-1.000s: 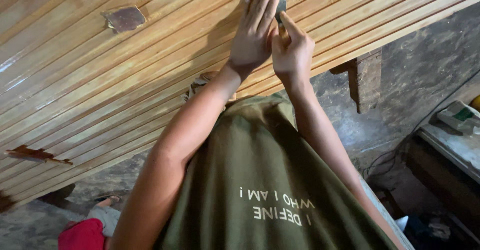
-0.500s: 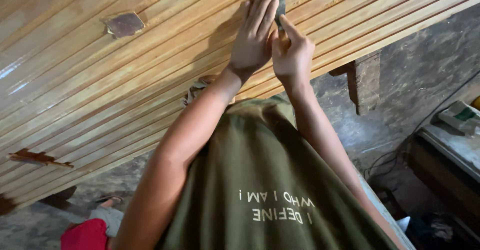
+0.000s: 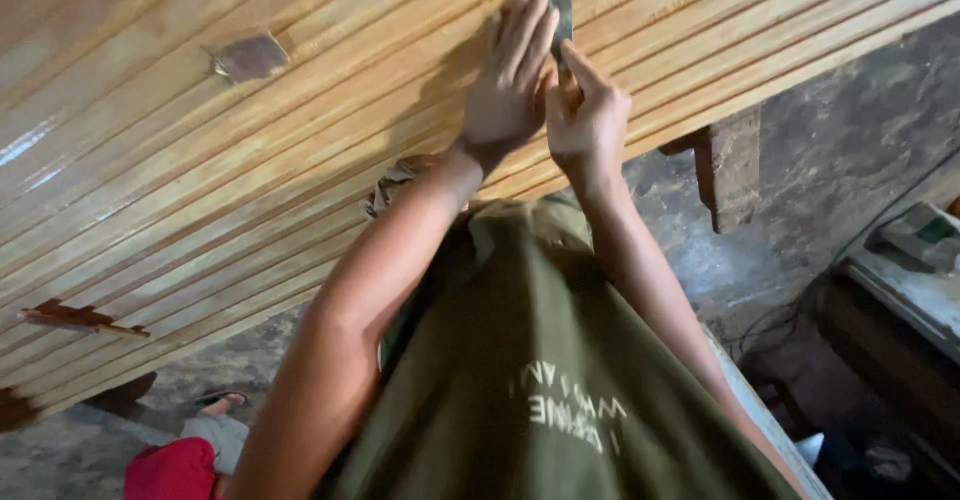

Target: The person sands a large wooden tabletop using a sanding block. They move the block back and forth across the surface, applying pressure to smooth the wood. The camera is head-mounted and shakes significantly during the task.

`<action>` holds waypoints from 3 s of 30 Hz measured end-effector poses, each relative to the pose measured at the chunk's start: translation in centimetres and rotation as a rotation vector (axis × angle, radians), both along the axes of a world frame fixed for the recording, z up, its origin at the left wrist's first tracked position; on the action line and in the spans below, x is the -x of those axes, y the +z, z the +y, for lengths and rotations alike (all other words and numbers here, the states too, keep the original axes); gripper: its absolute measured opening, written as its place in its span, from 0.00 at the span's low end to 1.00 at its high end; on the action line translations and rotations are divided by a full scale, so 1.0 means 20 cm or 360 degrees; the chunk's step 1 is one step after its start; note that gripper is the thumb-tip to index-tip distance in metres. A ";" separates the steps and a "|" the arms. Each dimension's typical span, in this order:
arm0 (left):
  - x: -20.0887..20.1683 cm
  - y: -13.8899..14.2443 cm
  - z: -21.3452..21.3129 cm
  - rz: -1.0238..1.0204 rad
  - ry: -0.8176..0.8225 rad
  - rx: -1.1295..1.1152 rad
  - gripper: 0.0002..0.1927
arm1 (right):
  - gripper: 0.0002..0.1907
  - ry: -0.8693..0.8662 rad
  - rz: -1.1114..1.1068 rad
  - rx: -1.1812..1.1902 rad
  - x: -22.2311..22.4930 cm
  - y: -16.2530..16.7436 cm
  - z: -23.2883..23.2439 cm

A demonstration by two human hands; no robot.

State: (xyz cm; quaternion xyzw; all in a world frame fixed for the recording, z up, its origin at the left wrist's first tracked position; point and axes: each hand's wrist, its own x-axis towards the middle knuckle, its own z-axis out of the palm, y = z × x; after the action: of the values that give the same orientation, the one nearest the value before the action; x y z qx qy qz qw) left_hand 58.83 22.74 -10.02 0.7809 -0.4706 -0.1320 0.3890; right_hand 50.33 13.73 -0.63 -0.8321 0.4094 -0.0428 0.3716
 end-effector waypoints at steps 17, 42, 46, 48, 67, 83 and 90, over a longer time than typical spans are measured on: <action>0.02 -0.04 -0.08 0.0013 -0.0032 0.0021 0.34 | 0.22 -0.0017 -0.0044 0.0049 0.03 -0.04 -0.07; 0.00 0.02 -0.22 0.0078 -0.0059 0.0084 0.34 | 0.21 0.0107 -0.0285 0.0135 0.07 -0.08 -0.19; 0.00 0.02 -0.25 0.0073 -0.0019 0.0091 0.33 | 0.23 0.0020 -0.0140 0.0016 0.08 -0.08 -0.22; 0.00 0.03 -0.26 0.0048 -0.0017 0.0058 0.34 | 0.24 0.0162 -0.0234 0.0110 0.08 -0.08 -0.24; 0.01 0.06 -0.28 0.0137 0.0016 0.0173 0.35 | 0.20 -0.0010 -0.0056 0.0039 0.05 0.00 -0.22; 0.06 0.03 0.52 0.0243 0.0281 -0.0229 0.41 | 0.24 0.0479 -0.0168 -0.0138 -0.02 -0.02 0.38; 0.05 0.01 0.56 0.0268 0.0240 -0.0213 0.41 | 0.23 0.0469 -0.0061 -0.0029 -0.05 -0.02 0.43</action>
State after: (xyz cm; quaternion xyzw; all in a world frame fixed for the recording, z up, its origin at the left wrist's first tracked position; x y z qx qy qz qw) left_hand 57.90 33.88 -9.81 0.8245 -0.3663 -0.1986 0.3830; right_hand 51.26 22.30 -0.96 -0.8788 0.2761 0.0001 0.3893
